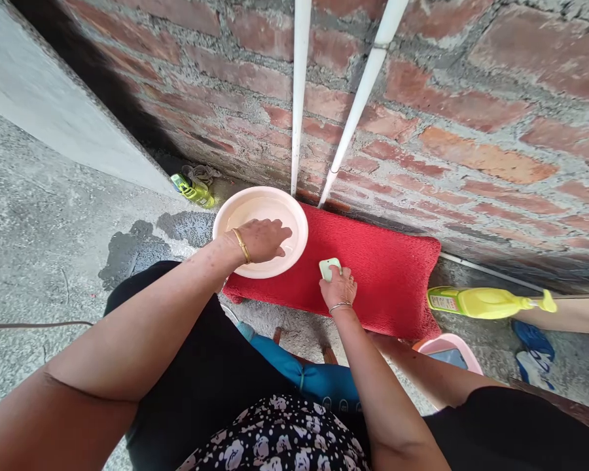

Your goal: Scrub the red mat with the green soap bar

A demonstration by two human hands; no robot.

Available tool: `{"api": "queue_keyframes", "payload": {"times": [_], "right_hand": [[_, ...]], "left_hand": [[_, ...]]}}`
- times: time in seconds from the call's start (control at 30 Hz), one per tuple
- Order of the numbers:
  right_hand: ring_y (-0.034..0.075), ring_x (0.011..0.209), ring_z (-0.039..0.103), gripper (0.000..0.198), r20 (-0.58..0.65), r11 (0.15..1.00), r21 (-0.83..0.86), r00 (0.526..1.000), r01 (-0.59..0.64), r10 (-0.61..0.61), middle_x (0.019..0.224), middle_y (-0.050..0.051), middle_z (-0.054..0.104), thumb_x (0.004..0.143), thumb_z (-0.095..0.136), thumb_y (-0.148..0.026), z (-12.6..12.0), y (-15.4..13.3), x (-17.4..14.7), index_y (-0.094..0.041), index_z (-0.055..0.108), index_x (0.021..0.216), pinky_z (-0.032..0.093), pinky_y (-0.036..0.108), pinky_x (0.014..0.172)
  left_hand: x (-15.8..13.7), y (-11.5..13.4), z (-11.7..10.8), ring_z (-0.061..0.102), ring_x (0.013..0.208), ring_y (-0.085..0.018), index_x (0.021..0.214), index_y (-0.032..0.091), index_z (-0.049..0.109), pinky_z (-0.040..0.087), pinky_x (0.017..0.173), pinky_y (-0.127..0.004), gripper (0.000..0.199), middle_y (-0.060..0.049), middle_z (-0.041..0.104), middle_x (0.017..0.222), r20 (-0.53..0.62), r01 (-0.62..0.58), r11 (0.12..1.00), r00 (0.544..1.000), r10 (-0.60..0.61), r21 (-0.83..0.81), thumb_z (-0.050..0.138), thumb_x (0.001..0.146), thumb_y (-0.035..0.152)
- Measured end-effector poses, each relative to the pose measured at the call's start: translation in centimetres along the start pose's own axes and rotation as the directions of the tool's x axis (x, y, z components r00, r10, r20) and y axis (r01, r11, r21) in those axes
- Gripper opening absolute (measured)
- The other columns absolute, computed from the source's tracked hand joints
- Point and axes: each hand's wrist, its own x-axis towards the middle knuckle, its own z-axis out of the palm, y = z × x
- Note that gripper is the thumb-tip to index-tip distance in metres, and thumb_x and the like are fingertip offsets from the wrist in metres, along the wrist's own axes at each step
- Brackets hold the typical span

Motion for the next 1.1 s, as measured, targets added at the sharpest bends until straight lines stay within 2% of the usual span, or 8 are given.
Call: {"api": "queue_keyframes", "payload": {"times": [0.3,0.4,0.53,0.63,0.7,0.83,0.97,1.1], "right_hand": [[0.023,0.101,0.048,0.043,0.047,0.961,0.035,0.960,0.275,-0.276,0.116,0.008,0.046,0.078,0.059,-0.043,1.7,-5.7,-0.5,-0.029,0.052,0.119,0.033,0.034,0.086],[0.022,0.103,0.047,0.046,0.006,0.972,0.033,0.972,0.234,-0.234,0.121,0.007,0.044,0.078,0.060,-0.042,2.0,-1.6,-0.2,-0.030,0.051,0.121,0.033,0.033,0.088],[0.019,0.092,0.053,0.047,-0.076,0.989,0.108,0.992,-0.097,0.106,0.117,0.008,0.045,0.078,0.059,-0.045,1.7,9.1,-0.4,-0.028,0.052,0.122,0.037,0.030,0.081],[0.021,0.086,0.055,0.051,-0.112,0.902,0.168,0.901,-0.398,0.418,0.111,0.009,0.047,0.077,0.058,-0.049,1.4,15.1,-1.0,-0.026,0.051,0.121,0.041,0.032,0.075],[0.023,0.087,0.055,0.053,-0.147,0.874,0.178,0.865,-0.453,0.479,0.109,0.010,0.047,0.076,0.059,-0.049,1.5,15.9,-1.8,-0.024,0.050,0.121,0.041,0.033,0.073],[0.021,0.093,0.053,0.048,-0.114,0.985,0.146,0.987,-0.093,0.110,0.114,0.009,0.047,0.075,0.062,-0.043,2.5,9.5,-3.8,-0.025,0.053,0.119,0.039,0.030,0.079],[0.023,0.101,0.049,0.045,0.031,0.954,0.054,0.954,0.295,-0.297,0.122,0.007,0.046,0.075,0.063,-0.039,3.2,2.7,-5.1,-0.031,0.054,0.118,0.034,0.033,0.088],[0.022,0.100,0.050,0.046,0.027,0.987,0.032,0.987,0.155,-0.156,0.122,0.007,0.045,0.074,0.064,-0.039,2.8,6.8,-4.8,-0.030,0.055,0.118,0.034,0.033,0.086]], "left_hand": [[0.3,0.2,0.0,0.053,0.111,-0.027,0.122,0.018,0.051,0.042,0.089,-0.039,0.041,-0.013,0.054,0.123,0.027,0.006,0.998,1.000,-0.008,0.057,0.051,0.085,0.037],[0.5,0.4,0.0,0.053,0.111,-0.026,0.122,0.019,0.050,0.042,0.090,-0.039,0.041,-0.013,0.054,0.123,0.021,0.013,0.997,1.000,-0.015,0.078,0.050,0.085,0.037],[0.6,0.8,-0.3,0.051,0.113,-0.025,0.122,0.021,0.050,0.040,0.091,-0.039,0.040,-0.011,0.054,0.123,0.018,-0.005,0.998,1.000,0.004,0.066,0.050,0.086,0.037],[0.7,1.3,-0.3,0.052,0.112,-0.027,0.122,0.019,0.050,0.041,0.091,-0.040,0.041,-0.013,0.053,0.123,0.014,-0.020,0.996,1.000,0.019,0.082,0.051,0.085,0.037],[0.8,1.9,-0.2,0.052,0.112,-0.028,0.121,0.017,0.051,0.041,0.090,-0.041,0.041,-0.014,0.053,0.123,0.023,-0.033,0.994,0.999,0.030,0.101,0.051,0.085,0.035],[1.2,3.0,0.6,0.053,0.111,-0.029,0.121,0.016,0.052,0.043,0.089,-0.041,0.040,-0.015,0.054,0.122,0.074,-0.084,0.990,0.994,0.076,0.116,0.051,0.085,0.033],[1.7,3.8,1.3,0.053,0.112,-0.027,0.122,0.019,0.052,0.042,0.090,-0.040,0.041,-0.014,0.054,0.124,0.113,-0.073,0.990,0.992,0.059,0.122,0.054,0.084,0.034],[2.1,4.1,1.6,0.052,0.113,-0.027,0.121,0.019,0.053,0.042,0.091,-0.041,0.040,-0.015,0.054,0.125,0.118,-0.048,0.989,0.993,0.031,0.142,0.053,0.084,0.033]]}}
